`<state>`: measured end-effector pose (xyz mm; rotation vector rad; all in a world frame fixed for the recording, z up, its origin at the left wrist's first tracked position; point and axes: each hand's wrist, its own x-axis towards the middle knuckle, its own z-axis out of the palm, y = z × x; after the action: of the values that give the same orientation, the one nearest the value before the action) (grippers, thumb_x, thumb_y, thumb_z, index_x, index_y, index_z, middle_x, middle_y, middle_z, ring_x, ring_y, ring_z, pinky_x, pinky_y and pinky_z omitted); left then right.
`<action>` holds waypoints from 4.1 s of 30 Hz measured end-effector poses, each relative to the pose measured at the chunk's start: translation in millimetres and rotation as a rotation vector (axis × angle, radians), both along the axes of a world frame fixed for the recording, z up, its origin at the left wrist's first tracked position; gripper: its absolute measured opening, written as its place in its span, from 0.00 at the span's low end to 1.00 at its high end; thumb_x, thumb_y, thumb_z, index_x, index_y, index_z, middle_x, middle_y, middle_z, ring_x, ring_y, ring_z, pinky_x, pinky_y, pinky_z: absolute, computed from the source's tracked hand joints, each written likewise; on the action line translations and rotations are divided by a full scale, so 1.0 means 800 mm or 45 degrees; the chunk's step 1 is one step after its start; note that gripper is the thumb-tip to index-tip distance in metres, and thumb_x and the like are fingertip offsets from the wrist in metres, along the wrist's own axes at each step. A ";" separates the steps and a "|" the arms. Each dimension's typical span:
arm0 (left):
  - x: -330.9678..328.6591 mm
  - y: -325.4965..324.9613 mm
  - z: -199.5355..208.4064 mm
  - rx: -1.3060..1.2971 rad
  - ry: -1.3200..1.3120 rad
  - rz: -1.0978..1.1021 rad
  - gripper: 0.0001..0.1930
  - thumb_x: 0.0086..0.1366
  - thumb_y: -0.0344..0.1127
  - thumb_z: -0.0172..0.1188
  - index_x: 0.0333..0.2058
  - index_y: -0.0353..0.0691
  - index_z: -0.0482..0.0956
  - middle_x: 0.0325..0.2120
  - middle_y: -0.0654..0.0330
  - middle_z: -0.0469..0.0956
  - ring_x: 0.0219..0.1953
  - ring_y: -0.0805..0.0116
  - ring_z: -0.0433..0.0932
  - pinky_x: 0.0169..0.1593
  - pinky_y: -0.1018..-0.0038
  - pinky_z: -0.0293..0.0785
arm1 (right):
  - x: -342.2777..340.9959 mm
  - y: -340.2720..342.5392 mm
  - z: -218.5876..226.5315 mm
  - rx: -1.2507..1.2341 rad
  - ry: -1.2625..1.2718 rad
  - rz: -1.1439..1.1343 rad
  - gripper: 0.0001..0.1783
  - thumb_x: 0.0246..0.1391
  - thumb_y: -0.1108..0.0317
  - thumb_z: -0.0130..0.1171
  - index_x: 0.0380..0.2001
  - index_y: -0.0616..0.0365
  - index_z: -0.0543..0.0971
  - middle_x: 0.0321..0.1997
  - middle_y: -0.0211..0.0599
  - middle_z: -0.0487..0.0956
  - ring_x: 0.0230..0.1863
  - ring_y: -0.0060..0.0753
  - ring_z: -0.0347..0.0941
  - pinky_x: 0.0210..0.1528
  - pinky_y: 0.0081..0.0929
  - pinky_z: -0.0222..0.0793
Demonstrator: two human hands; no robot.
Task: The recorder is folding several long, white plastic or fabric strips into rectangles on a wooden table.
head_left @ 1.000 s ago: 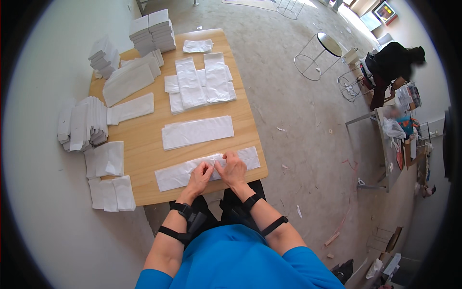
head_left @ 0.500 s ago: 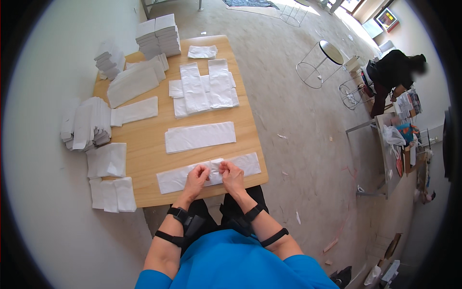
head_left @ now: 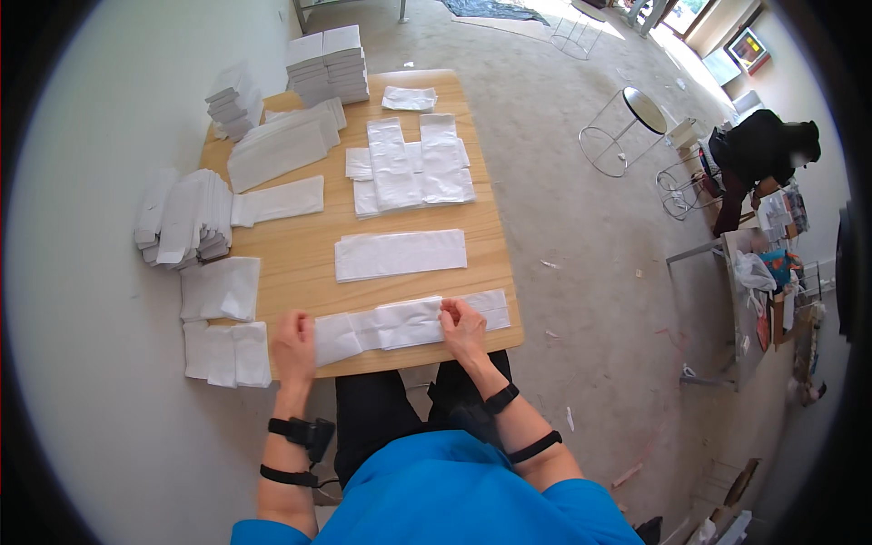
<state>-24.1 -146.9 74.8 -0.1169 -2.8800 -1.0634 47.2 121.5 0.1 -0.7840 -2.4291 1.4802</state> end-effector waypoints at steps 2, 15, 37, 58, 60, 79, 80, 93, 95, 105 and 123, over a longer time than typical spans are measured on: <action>0.021 0.070 0.002 0.251 -0.168 -0.368 0.04 0.59 0.29 0.55 0.33 0.37 0.75 0.27 0.54 0.73 0.28 0.59 0.75 0.33 0.68 0.73 | 0.007 0.015 0.015 -0.002 0.036 -0.069 0.10 0.49 0.74 0.54 0.36 0.64 0.79 0.28 0.41 0.81 0.29 0.32 0.79 0.35 0.26 0.74; 0.032 0.178 -0.090 0.091 -0.309 -0.627 0.18 0.55 0.34 0.62 0.45 0.44 0.73 0.38 0.56 0.71 0.39 0.54 0.76 0.41 0.61 0.73 | 0.042 0.092 -0.010 0.340 -0.446 -0.340 0.13 0.41 0.63 0.65 0.28 0.58 0.77 0.29 0.38 0.76 0.35 0.43 0.74 0.39 0.38 0.70; 0.036 0.112 -0.103 1.083 -0.730 0.232 0.18 0.57 0.29 0.61 0.46 0.34 0.69 0.30 0.60 0.79 0.30 0.74 0.76 0.33 0.77 0.73 | 0.021 -0.064 0.059 0.074 0.373 0.300 0.11 0.48 0.70 0.62 0.35 0.62 0.77 0.28 0.43 0.79 0.28 0.38 0.77 0.31 0.31 0.72; 0.016 0.105 -0.081 0.273 -0.434 0.014 0.12 0.55 0.32 0.61 0.38 0.36 0.75 0.23 0.57 0.79 0.26 0.66 0.79 0.33 0.71 0.74 | -0.006 -0.011 -0.017 0.209 -0.165 -0.118 0.09 0.46 0.66 0.61 0.23 0.62 0.77 0.21 0.43 0.78 0.26 0.43 0.76 0.32 0.36 0.70; 0.013 0.106 -0.057 0.269 -0.338 0.000 0.10 0.56 0.32 0.60 0.37 0.35 0.76 0.23 0.57 0.79 0.25 0.67 0.78 0.33 0.72 0.74 | -0.007 -0.010 -0.019 0.208 -0.161 -0.117 0.09 0.46 0.67 0.61 0.23 0.62 0.77 0.21 0.43 0.78 0.26 0.43 0.76 0.32 0.37 0.70; 0.021 0.066 -0.077 0.477 -0.447 0.037 0.05 0.58 0.29 0.60 0.29 0.32 0.77 0.20 0.61 0.76 0.21 0.76 0.73 0.28 0.78 0.72 | 0.003 -0.007 0.004 0.254 -0.254 -0.041 0.14 0.42 0.63 0.67 0.22 0.61 0.75 0.24 0.42 0.75 0.29 0.45 0.73 0.33 0.39 0.68; 0.023 0.067 -0.077 0.482 -0.448 0.024 0.05 0.58 0.29 0.61 0.30 0.32 0.77 0.20 0.61 0.76 0.21 0.76 0.73 0.28 0.78 0.72 | 0.003 -0.006 0.000 0.234 -0.274 -0.035 0.14 0.42 0.63 0.67 0.22 0.61 0.75 0.24 0.42 0.75 0.29 0.45 0.73 0.33 0.39 0.68; 0.036 0.037 -0.070 0.643 -0.422 0.130 0.06 0.60 0.30 0.60 0.33 0.33 0.78 0.23 0.62 0.76 0.22 0.77 0.73 0.28 0.80 0.72 | 0.002 -0.008 0.011 0.237 -0.256 -0.007 0.09 0.43 0.67 0.66 0.26 0.60 0.78 0.26 0.42 0.77 0.28 0.45 0.75 0.33 0.38 0.70; 0.039 0.013 -0.068 0.458 -0.255 0.171 0.07 0.60 0.29 0.59 0.37 0.34 0.77 0.27 0.61 0.75 0.24 0.76 0.71 0.30 0.78 0.71 | -0.002 -0.016 0.027 0.234 0.006 0.034 0.07 0.46 0.71 0.62 0.29 0.62 0.78 0.28 0.42 0.77 0.27 0.42 0.75 0.32 0.35 0.70; 0.079 -0.097 -0.114 -0.303 -0.112 0.680 0.27 0.53 0.43 0.68 0.46 0.35 0.68 0.38 0.56 0.68 0.33 0.61 0.70 0.41 0.66 0.70 | 0.004 -0.064 0.047 0.060 0.168 0.299 0.05 0.49 0.76 0.59 0.32 0.63 0.78 0.27 0.40 0.77 0.24 0.30 0.73 0.28 0.25 0.69; 0.056 0.034 0.037 0.698 -0.147 -0.138 0.14 0.62 0.34 0.60 0.45 0.34 0.75 0.46 0.57 0.72 0.45 0.68 0.71 0.48 0.73 0.67 | 0.012 -0.099 0.085 -0.454 0.189 0.033 0.10 0.50 0.74 0.62 0.38 0.63 0.79 0.28 0.35 0.80 0.26 0.22 0.73 0.31 0.21 0.68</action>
<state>20.7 -119.5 104.3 -0.1834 -2.5771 -1.8854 57.1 42.3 67.9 -0.6762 -2.1042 1.9381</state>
